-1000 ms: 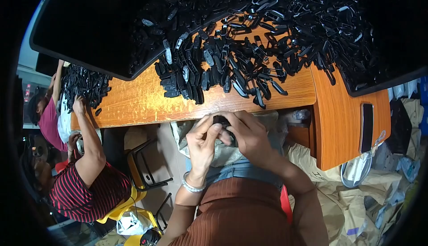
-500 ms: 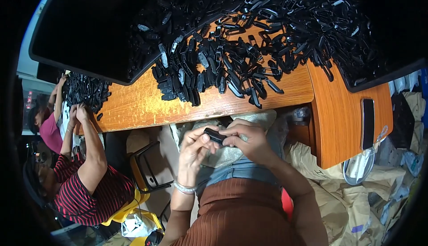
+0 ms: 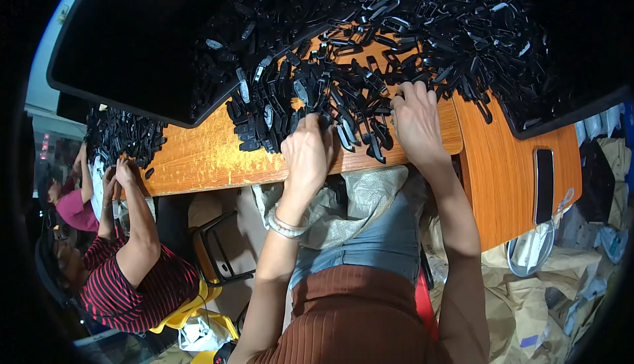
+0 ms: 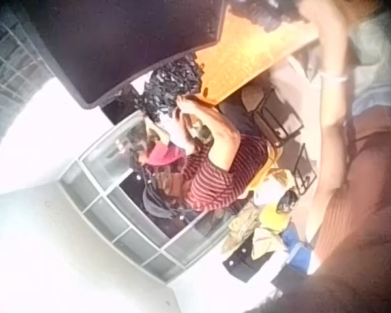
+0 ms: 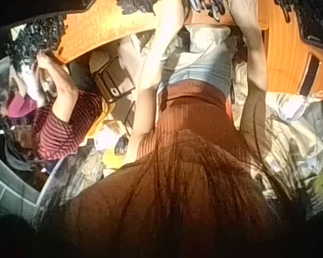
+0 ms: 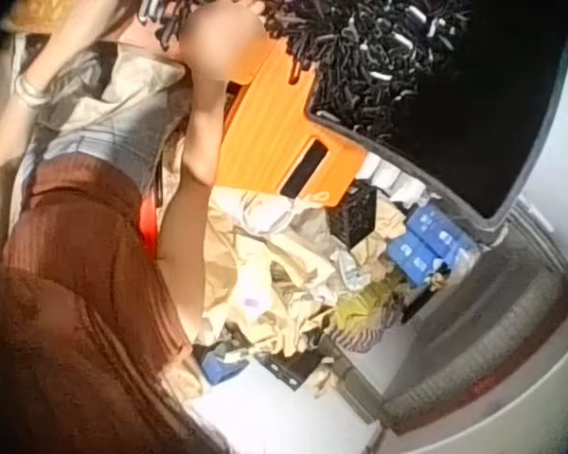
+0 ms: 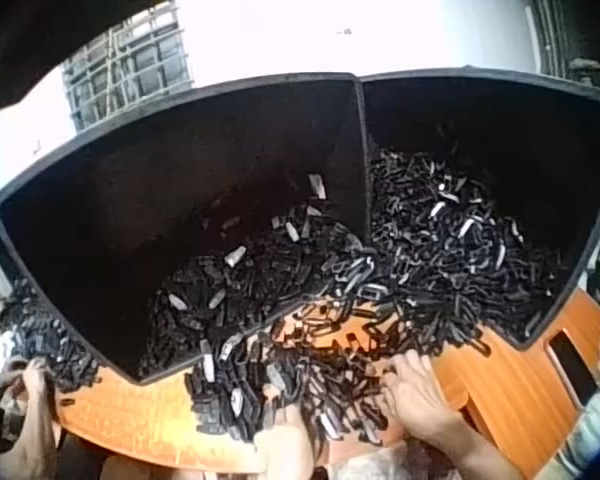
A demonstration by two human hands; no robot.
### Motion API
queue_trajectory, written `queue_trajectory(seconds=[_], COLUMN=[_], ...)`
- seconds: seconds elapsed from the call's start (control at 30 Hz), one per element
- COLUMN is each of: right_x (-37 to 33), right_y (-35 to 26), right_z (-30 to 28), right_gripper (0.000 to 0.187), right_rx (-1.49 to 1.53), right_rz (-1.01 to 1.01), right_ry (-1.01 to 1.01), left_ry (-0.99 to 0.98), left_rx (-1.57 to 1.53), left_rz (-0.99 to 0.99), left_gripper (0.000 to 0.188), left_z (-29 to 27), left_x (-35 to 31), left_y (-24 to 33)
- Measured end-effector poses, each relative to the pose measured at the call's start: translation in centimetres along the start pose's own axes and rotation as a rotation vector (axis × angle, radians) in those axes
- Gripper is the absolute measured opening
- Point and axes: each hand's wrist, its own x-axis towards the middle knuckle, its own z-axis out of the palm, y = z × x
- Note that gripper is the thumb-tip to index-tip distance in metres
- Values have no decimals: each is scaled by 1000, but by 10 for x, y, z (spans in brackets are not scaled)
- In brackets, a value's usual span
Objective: Sorting small black plastic components from a large pile on a table into a collection bag.
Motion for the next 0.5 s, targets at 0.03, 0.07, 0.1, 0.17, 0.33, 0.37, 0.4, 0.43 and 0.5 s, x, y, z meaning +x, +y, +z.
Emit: queue_trajectory(seconds=[0.03, 0.07, 0.1, 0.17, 0.33, 0.37, 0.4, 0.43, 0.5], right_x=[-1, 0, 0, 2, 2, 1, -1, -5, -12], right_y=[2, 3, 4, 4, -6, -12, -22, -31, -48], right_z=[1, 0, -1, -2, -7, -11, -17, -20, -18], right_gripper=[8, 8, 7, 6, 24, 24, 32, 39, 43], right_rx=[-21, -21, -25, -26, 253, 254, 546, 835, 1067], right_rz=[-16, -13, -12, -14, -18, -21, 149, 324, 320], right_ry=[11, 11, 14, 19, 208, 207, 138, 65, 78], left_ry=[-6, -9, 10, 31, -27, 4, 35, -11, 26], left_rx=[-35, -35, -101, -201, -434, -438, -442, -442, -352], left_rz=[-49, -47, -48, -99, -372, -392, -412, -475, -393], left_gripper=[15, 15, 16, 18, 25, 25, 26, 25, 24], left_z=[-2, -3, -4, -4, -12, -12, -12, -15, -11], left_x=[-1, -3, -5, -12, -27, -30, -31, -31, -35], left_y=[0, -1, -3, -5, -2, -1, -1, 0, -8])
